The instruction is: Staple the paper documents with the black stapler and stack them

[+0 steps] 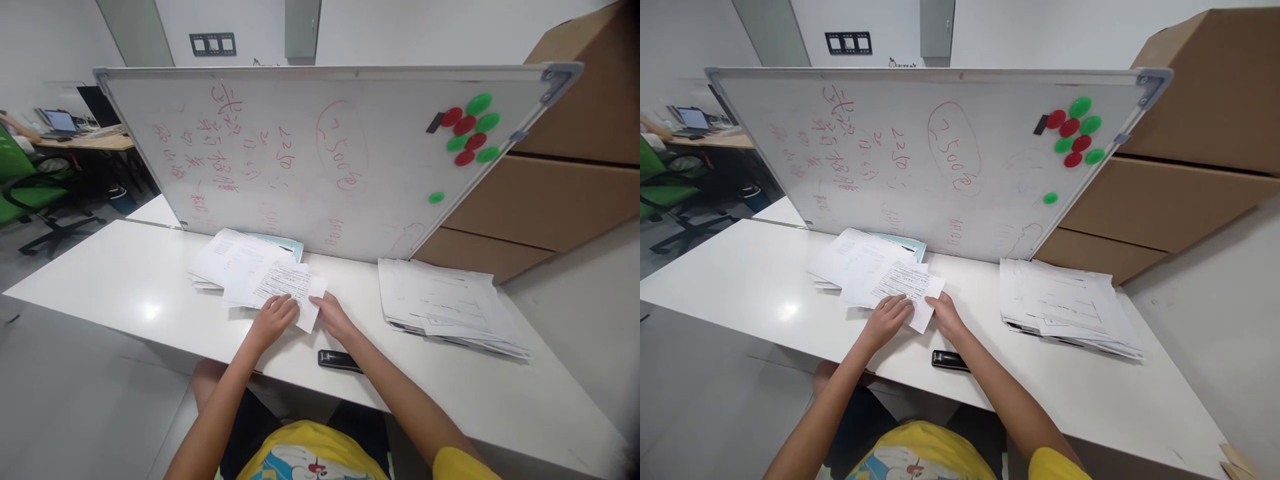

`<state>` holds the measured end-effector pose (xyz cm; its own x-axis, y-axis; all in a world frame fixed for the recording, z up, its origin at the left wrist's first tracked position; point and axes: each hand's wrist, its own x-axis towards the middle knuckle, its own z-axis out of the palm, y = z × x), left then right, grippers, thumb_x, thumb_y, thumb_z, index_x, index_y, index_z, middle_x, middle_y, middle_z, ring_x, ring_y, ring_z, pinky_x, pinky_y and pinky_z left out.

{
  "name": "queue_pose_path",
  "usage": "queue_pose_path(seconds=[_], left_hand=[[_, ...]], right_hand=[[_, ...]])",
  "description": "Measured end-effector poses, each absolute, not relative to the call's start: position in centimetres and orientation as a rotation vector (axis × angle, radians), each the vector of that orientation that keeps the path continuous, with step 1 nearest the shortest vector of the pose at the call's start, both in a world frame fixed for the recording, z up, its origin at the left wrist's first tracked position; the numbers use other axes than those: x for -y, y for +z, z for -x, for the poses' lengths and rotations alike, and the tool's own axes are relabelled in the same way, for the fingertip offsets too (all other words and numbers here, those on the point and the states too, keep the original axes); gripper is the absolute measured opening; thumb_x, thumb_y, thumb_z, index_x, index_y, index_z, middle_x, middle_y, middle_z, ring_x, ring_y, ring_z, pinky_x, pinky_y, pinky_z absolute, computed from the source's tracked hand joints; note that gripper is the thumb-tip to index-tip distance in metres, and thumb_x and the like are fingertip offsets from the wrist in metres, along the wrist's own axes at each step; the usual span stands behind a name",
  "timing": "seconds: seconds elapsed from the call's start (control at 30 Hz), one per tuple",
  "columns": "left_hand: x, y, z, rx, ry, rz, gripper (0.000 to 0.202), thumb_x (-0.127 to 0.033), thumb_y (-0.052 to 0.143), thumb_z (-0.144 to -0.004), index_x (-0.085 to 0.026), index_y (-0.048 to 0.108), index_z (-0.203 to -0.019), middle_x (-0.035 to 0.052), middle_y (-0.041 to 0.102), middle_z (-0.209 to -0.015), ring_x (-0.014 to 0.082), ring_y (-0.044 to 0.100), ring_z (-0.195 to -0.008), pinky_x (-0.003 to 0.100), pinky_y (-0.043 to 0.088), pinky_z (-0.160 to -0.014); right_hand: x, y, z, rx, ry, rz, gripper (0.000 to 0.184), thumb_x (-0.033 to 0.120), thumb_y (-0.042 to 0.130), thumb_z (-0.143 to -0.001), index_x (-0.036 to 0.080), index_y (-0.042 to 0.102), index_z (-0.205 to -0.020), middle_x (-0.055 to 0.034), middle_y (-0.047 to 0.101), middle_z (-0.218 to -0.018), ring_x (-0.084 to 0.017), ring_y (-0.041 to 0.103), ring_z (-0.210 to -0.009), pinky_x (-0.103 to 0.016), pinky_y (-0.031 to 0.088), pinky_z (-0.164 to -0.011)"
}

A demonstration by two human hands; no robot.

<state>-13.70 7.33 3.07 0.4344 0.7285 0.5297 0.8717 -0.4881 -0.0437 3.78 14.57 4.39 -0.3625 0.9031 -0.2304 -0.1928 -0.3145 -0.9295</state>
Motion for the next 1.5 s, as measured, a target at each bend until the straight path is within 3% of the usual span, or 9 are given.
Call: queue_pose_path(seconds=[0.23,0.4,0.63,0.8,0.97,1.03,1.1,1.23,1.5], left_hand=[[-5.9,2.5,19.6,1.956,-0.504,2.026,0.068,-0.007,0.045,-0.075,-0.010,0.034,-0.142,0.0155,0.039,-0.146,0.0315,0.032,-0.137,0.046,0.028,-0.109],[-6.5,3.2,20.6,2.098,-0.404,2.052,0.065,-0.013,0.041,-0.078,-0.008,0.033,-0.142,0.0140,0.037,-0.148,0.0290,0.029,-0.139,0.045,0.023,-0.113],[-10.7,5.8,22.6,2.413,-0.307,2.066,0.057,-0.023,0.035,-0.086,-0.012,0.035,-0.142,0.0137,0.036,-0.148,0.0326,0.030,-0.138,0.055,0.026,-0.109],[-12.3,7.3,22.0,2.222,-0.390,1.948,0.064,-0.017,0.038,-0.081,-0.004,0.028,-0.144,0.0209,0.033,-0.148,0.0397,0.017,-0.141,0.065,0.013,-0.109],[-10.6,7.7,14.3,1.782,-0.738,2.448,0.066,-0.019,0.037,-0.088,-0.017,0.013,-0.149,0.0102,0.024,-0.154,0.0301,0.003,-0.145,0.055,0.016,-0.114],[-10.0,6.8,10.5,1.797,-1.059,2.495,0.071,-0.031,0.041,-0.092,-0.019,0.001,-0.150,0.0115,0.015,-0.157,0.0299,0.007,-0.144,0.053,0.021,-0.114],[-9.6,5.1,7.5,1.936,-1.479,2.470,0.077,-0.043,0.043,-0.093,-0.022,-0.005,-0.149,0.0150,0.020,-0.155,0.0287,0.026,-0.140,0.048,0.033,-0.109],[-9.3,1.7,5.4,2.168,-2.153,2.275,0.057,-0.052,0.023,-0.096,-0.024,0.023,-0.146,0.0136,0.050,-0.135,0.0225,0.054,-0.119,0.040,0.046,-0.097],[-7.6,1.8,6.1,1.751,-1.871,2.715,0.073,-0.070,0.024,-0.087,-0.020,0.040,-0.138,0.0143,0.059,-0.123,0.0291,0.050,-0.121,0.049,0.034,-0.105]], right_hand=[[-16.7,2.0,-6.2,1.096,1.535,1.247,0.023,0.022,0.062,-0.060,0.019,0.065,-0.083,-0.0067,0.075,-0.090,-0.031,0.066,-0.096,-0.042,0.049,-0.087],[-18.3,3.0,-9.7,1.109,1.460,1.291,0.026,0.024,0.061,-0.062,0.021,0.064,-0.088,-0.0058,0.074,-0.093,-0.029,0.067,-0.094,-0.040,0.051,-0.084],[-18.1,3.6,-15.9,1.215,1.422,1.348,0.029,0.025,0.067,-0.060,0.020,0.066,-0.089,-0.0068,0.074,-0.092,-0.030,0.066,-0.090,-0.044,0.050,-0.083],[-16.7,2.7,-18.7,1.219,1.253,1.283,0.039,0.030,0.070,-0.062,0.023,0.059,-0.099,-0.0052,0.070,-0.105,-0.027,0.062,-0.100,-0.042,0.047,-0.089],[-15.4,1.8,-19.6,1.211,1.165,1.205,0.036,0.044,0.069,-0.068,0.025,0.051,-0.092,-0.0029,0.069,-0.092,-0.024,0.061,-0.093,-0.039,0.047,-0.085],[-14.9,1.4,-19.7,1.200,1.148,1.204,0.034,0.047,0.068,-0.070,0.026,0.049,-0.089,-0.0011,0.068,-0.083,-0.024,0.061,-0.089,-0.038,0.047,-0.083],[-14.5,1.2,-19.8,1.186,1.137,1.209,0.034,0.050,0.067,-0.072,0.026,0.049,-0.089,-0.0010,0.067,-0.080,-0.024,0.061,-0.087,-0.038,0.047,-0.081],[-13.3,1.1,-20.1,1.169,1.129,1.218,0.035,0.053,0.065,-0.074,0.026,0.053,-0.094,-0.0040,0.069,-0.086,-0.027,0.061,-0.093,-0.040,0.046,-0.084],[-12.6,0.5,-20.4,1.323,1.076,1.292,0.033,0.048,0.061,-0.077,0.025,0.060,-0.100,-0.0057,0.068,-0.105,-0.027,0.057,-0.106,-0.042,0.041,-0.096]])
